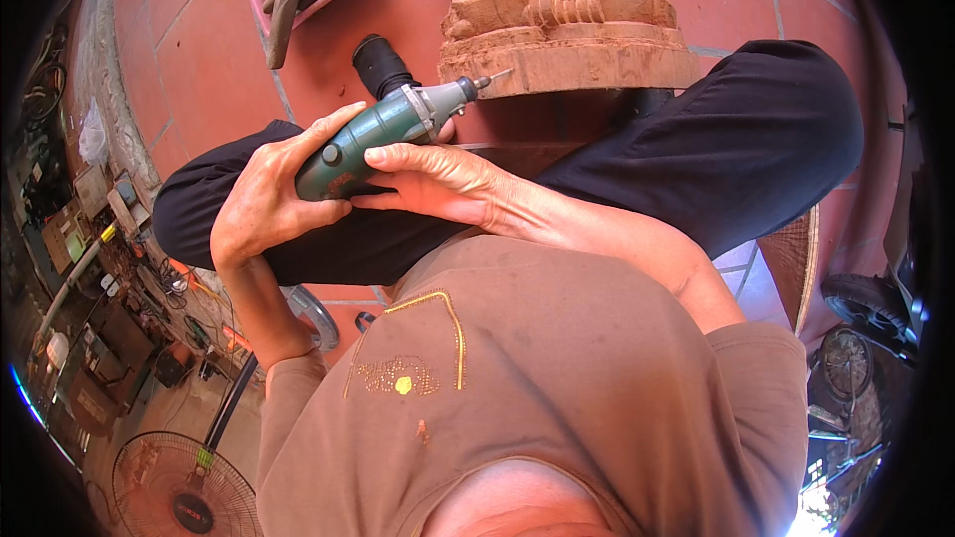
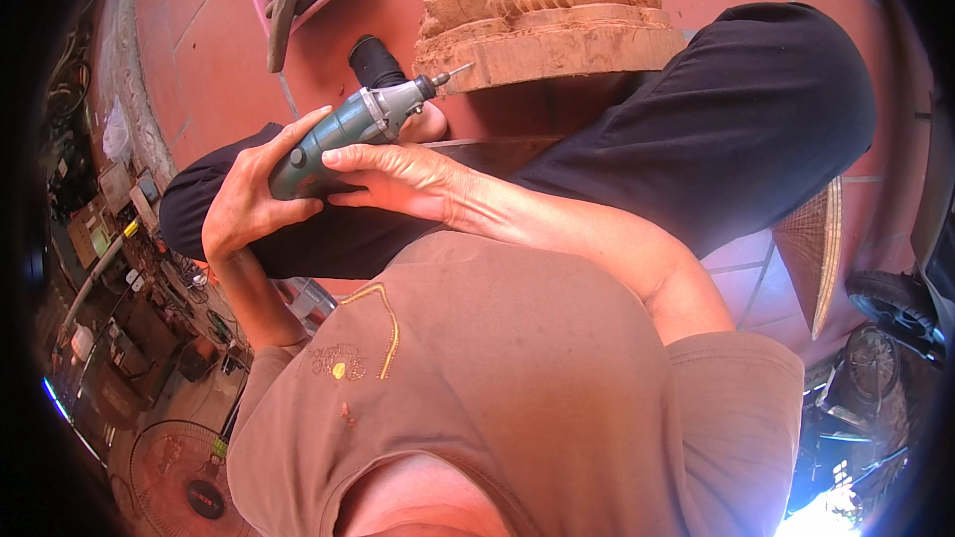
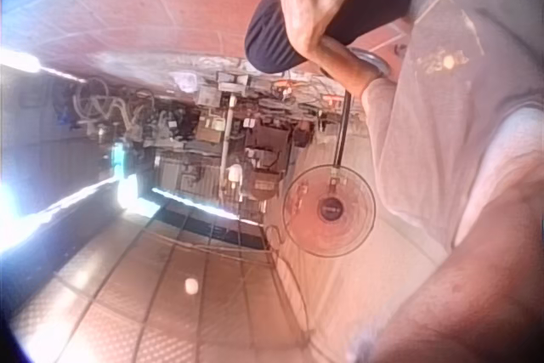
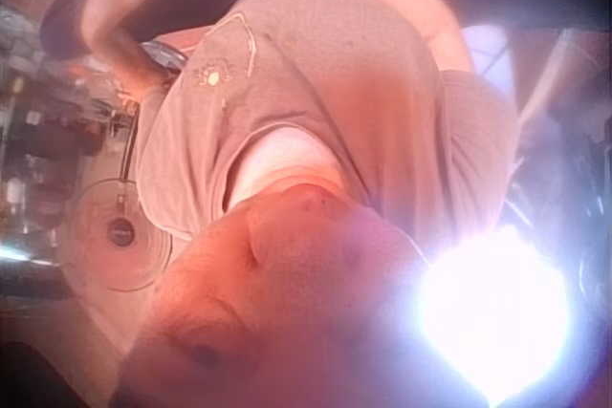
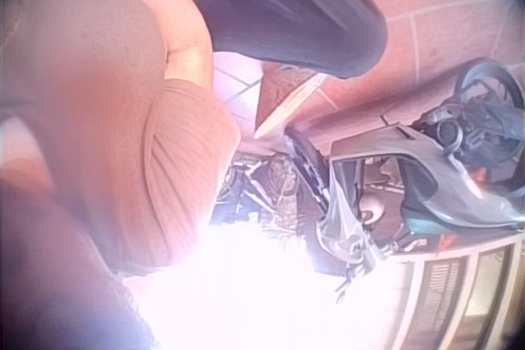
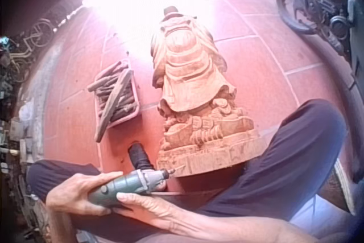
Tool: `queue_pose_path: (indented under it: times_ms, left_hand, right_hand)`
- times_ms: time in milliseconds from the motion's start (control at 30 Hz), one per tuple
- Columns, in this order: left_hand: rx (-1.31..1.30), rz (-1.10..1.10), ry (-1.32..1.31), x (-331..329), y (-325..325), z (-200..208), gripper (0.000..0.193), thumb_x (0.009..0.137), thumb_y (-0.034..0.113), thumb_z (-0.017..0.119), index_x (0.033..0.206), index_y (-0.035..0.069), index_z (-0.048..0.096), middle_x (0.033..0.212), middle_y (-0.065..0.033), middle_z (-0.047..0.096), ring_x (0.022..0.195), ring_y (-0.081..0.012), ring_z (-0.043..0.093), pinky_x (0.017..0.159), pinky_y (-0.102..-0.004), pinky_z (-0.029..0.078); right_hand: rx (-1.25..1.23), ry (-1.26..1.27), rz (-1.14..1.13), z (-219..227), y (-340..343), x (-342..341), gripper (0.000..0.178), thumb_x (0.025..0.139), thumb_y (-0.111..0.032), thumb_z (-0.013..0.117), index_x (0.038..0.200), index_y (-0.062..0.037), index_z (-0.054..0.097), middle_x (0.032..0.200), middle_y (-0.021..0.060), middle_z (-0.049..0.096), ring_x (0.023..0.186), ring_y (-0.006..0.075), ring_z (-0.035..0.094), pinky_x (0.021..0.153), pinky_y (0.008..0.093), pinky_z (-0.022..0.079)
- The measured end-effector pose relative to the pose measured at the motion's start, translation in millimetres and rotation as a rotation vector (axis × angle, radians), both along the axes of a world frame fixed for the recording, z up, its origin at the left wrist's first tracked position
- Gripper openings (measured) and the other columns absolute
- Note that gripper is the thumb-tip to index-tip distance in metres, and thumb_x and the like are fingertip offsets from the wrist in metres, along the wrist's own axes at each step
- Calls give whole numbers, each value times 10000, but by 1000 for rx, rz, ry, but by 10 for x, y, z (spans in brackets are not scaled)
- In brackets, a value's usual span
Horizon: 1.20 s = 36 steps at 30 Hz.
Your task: The person uses a rotary tool to carve details into a wooden object. They hold the tool with both hands and guide it along the surface of the wood, creating fine grooves and patterns.
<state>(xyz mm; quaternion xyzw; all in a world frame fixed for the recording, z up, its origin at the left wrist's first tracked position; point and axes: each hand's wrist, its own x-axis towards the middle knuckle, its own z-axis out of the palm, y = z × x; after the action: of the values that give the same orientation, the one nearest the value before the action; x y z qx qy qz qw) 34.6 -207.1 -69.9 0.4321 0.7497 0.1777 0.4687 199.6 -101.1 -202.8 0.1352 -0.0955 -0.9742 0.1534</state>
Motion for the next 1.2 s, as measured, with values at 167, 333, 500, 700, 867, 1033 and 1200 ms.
queue_pose_path:
  times_ms: [167, 333, 500, 700, 867, 1033, 1200]
  left_hand:
    - [-6, 32, -1, 8, 25, 18, 924, 647, 101, 751, 1536, 64, 501, 1121, -242, 713, 1011, -409, 735, 926, -419, 543]
    - [0, 34, 9, 3, 38, 23, 916, 655, 107, 756, 1533, 58, 501, 1112, -242, 713, 1007, -416, 731, 930, -421, 541]
    - [27, 31, 30, 4, 44, 0, 905, 660, 102, 753, 1529, 57, 504, 1101, -239, 714, 996, -409, 735, 925, -418, 543]
    - [20, 32, 30, -4, 41, -2, 906, 660, 97, 751, 1532, 64, 504, 1069, -230, 715, 965, -402, 737, 912, -418, 545]
    - [-10, 30, 20, 5, 50, 24, 913, 656, 100, 750, 1535, 72, 503, 1064, -224, 716, 957, -395, 739, 910, -415, 545]
    - [-11, 24, -5, 2, 22, 16, 921, 652, 98, 746, 1540, 81, 501, 1046, -222, 719, 942, -380, 743, 900, -411, 548]
    - [-30, 18, -22, 6, 4, 23, 930, 647, 90, 741, 1545, 83, 498, 1017, -215, 722, 914, -367, 743, 887, -409, 553]
  right_hand:
    - [31, 5, -14, 9, 35, -37, 576, 941, -115, 798, 1445, -85, 520, 1414, 151, 613, 1393, 314, 542, 1224, 590, 378]
    - [40, -21, -12, 18, 47, -67, 555, 941, -95, 791, 1432, -102, 533, 1412, 144, 615, 1391, 319, 545, 1214, 603, 384]
    - [44, -13, -27, 38, 84, -72, 556, 938, -84, 789, 1430, -116, 532, 1397, 130, 621, 1385, 316, 547, 1209, 600, 391]
    - [43, -24, -20, 17, 74, -72, 558, 935, -81, 790, 1428, -120, 530, 1394, 125, 619, 1388, 313, 542, 1208, 596, 394]
    - [39, -15, -15, 20, 64, -56, 548, 937, -81, 789, 1423, -110, 537, 1403, 132, 613, 1393, 311, 538, 1208, 598, 393]
    - [16, -20, -7, 22, 28, -15, 534, 943, -78, 783, 1420, -88, 543, 1414, 136, 608, 1397, 303, 537, 1224, 582, 379]
    - [-5, -11, 10, 30, 21, 13, 547, 949, -80, 776, 1436, -70, 527, 1423, 135, 604, 1405, 299, 533, 1240, 572, 363]
